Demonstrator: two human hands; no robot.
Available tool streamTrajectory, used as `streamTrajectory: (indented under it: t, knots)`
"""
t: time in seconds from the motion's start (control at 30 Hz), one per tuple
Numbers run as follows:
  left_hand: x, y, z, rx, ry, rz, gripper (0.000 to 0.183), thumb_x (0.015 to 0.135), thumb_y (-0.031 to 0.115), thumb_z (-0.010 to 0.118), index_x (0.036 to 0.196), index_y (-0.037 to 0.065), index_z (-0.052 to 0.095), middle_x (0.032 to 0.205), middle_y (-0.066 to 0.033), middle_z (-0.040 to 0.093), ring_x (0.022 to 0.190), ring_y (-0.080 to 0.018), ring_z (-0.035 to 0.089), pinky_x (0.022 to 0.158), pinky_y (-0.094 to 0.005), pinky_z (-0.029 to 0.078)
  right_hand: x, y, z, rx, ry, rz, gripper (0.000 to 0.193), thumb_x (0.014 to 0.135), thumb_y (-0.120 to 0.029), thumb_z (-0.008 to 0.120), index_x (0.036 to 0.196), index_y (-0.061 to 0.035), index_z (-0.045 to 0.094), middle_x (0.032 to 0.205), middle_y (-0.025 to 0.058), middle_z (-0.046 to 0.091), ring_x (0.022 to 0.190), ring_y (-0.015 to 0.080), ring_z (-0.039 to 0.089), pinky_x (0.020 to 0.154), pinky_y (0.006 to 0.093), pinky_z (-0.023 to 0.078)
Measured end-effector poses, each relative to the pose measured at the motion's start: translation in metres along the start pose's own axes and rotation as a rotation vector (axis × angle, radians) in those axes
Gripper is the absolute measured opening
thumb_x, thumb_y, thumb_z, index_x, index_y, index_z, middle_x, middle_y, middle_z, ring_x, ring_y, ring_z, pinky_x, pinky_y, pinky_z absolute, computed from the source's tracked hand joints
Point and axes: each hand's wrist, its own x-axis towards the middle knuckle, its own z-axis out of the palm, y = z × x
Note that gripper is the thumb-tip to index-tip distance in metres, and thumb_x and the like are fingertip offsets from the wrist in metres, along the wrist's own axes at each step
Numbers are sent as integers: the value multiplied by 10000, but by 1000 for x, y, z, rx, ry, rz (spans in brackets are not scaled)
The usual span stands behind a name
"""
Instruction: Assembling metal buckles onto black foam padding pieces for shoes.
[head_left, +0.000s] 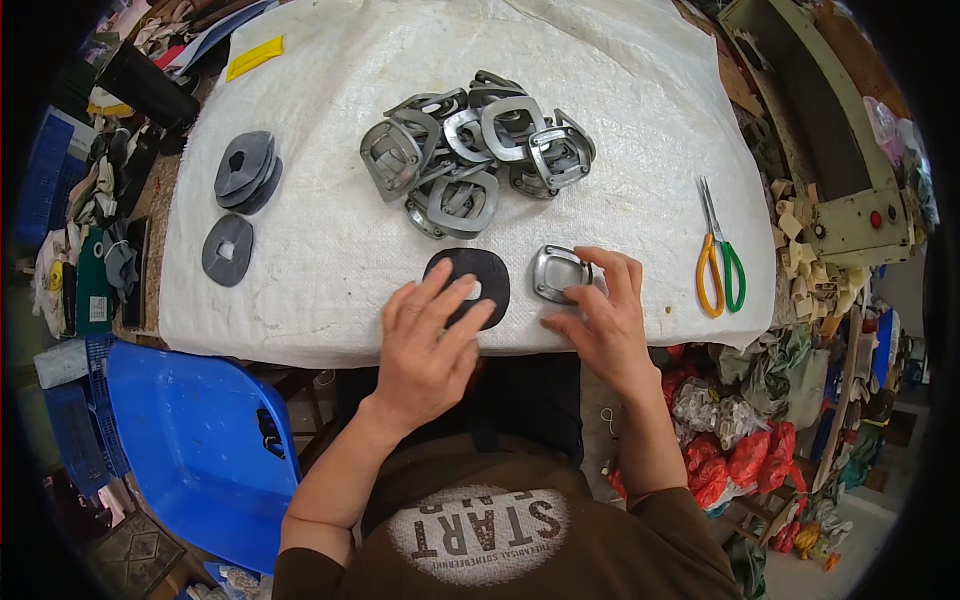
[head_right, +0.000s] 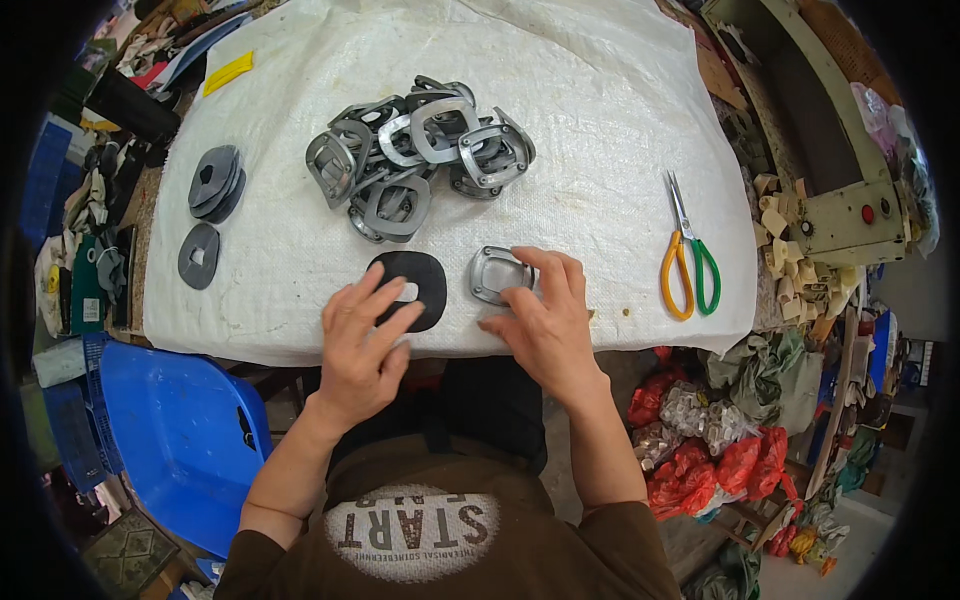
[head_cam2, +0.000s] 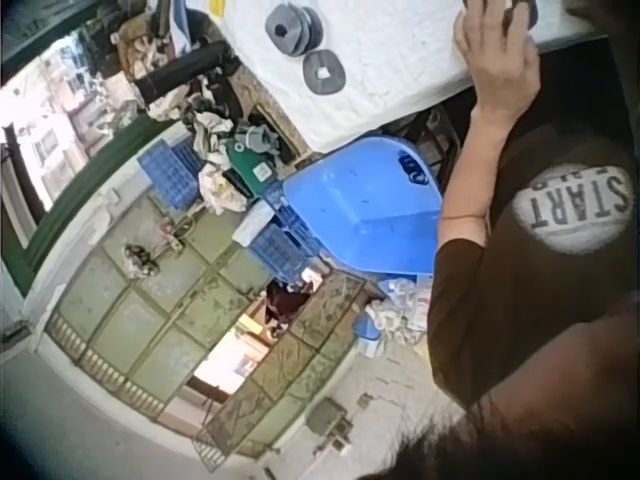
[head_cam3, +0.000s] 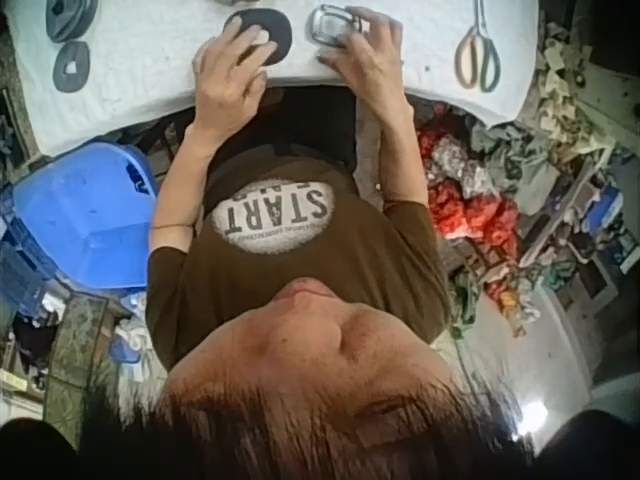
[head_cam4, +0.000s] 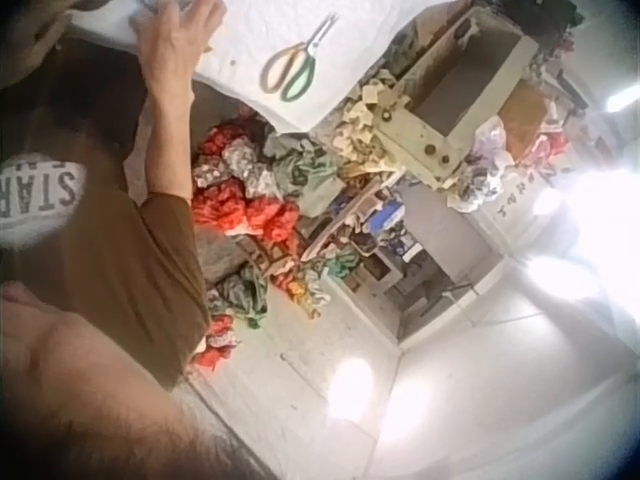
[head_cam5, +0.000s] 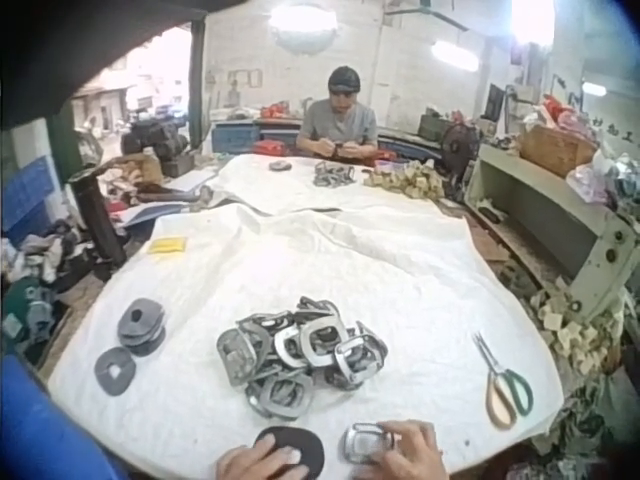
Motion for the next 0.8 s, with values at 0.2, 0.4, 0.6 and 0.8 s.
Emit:
streamTrajectory:
  t: [0.2,0.4,0.6,0.8]
  knots:
    - [-10,-20,-10,40,161,-32,266,642,-11,594,897,57,628,986,-74,591,1048,-272,510,854,-383,347,0,19,4,70,-1,39,484,535,-66,755,970,-25,547,1144,130,513,1041,317,452,852,393,399]
    - [-14,-24,-12,67,120,-49,262,629,2,626,885,58,632,1007,-62,598,1040,-265,512,844,-377,352,0,8,3,315,121,11,531,532,-45,768,1011,-34,538,1088,124,564,984,301,507,830,371,424]
    - [-16,-25,-9,115,122,-16,211,624,32,651,833,61,645,992,-38,612,1033,-251,515,837,-365,353,15,-20,17,419,77,-105,557,521,-55,784,1020,-38,536,1086,133,567,966,302,523,819,369,432]
    - [-20,-26,-8,66,142,-17,220,625,25,643,843,54,640,969,-48,607,1001,-248,532,826,-363,365,23,-30,31,396,-33,-125,532,540,-47,754,1024,-32,533,1112,102,521,980,311,470,799,378,437]
